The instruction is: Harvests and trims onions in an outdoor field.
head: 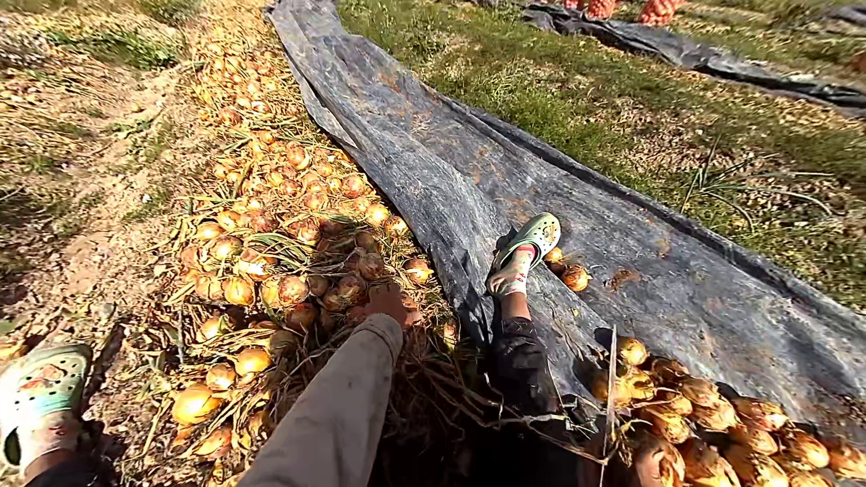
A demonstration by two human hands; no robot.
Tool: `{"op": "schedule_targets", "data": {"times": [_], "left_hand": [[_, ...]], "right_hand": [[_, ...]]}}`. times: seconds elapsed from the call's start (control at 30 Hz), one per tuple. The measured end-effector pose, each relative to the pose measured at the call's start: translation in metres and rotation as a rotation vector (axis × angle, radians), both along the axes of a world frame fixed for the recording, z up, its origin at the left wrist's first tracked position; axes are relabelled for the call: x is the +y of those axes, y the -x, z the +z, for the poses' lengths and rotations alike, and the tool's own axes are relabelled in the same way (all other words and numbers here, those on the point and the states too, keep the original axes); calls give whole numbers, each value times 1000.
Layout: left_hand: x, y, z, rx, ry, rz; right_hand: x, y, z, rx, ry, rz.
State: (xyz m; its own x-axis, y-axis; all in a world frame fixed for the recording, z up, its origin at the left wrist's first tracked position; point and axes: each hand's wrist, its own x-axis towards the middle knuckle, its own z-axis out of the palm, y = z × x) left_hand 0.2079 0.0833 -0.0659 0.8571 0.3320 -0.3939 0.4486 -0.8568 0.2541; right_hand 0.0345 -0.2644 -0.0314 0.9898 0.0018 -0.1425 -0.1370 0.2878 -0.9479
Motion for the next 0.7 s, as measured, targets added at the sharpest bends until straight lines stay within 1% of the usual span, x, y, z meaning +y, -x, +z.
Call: {"op": "schedule_targets", "data": {"times": [0.03, 0.07, 0.13, 0.17, 0.2, 0.27, 0.33, 0.4, 0.43, 0.47, 0.5, 0.57, 0.63, 0.7], "left_hand": [[0, -6, -13, 42, 12, 34], [1, -10, -23, 81, 25, 63], [4, -7, -29, 95, 59, 81], [7, 1, -28, 62, 93, 77], [12, 12, -28, 2, 140, 80], [22, 39, -28, -176, 299, 112], [26, 76, -24, -356, 419, 106], [23, 121, -18, -559, 508, 55], [20, 143, -15, -655, 555, 20], [16, 165, -9, -717, 613, -14], [13, 185, -2, -738, 680, -48], [8, 218, 15, -721, 876, -121], [2, 244, 30, -655, 1084, -191], [-2, 265, 46, -543, 1163, -220]], "right_hand": [[10, 1, -4, 42, -3, 47], [25, -2, 6, 131, 11, 103], [70, -5, 55, 297, 96, 172], [85, -4, 69, 344, 135, 189], [93, -2, 70, 369, 171, 202], [101, 0, 63, 357, 228, 252], [112, 0, 67, 347, 300, 294], [122, 0, 83, 336, 348, 336], [125, 1, 81, 321, 354, 349], [125, 6, 70, 299, 365, 364], [124, 14, 62, 281, 402, 399], [127, 25, 60, 230, 515, 463], [130, 31, 62, 131, 552, 489], [133, 39, 72, 38, 574, 517]]}}
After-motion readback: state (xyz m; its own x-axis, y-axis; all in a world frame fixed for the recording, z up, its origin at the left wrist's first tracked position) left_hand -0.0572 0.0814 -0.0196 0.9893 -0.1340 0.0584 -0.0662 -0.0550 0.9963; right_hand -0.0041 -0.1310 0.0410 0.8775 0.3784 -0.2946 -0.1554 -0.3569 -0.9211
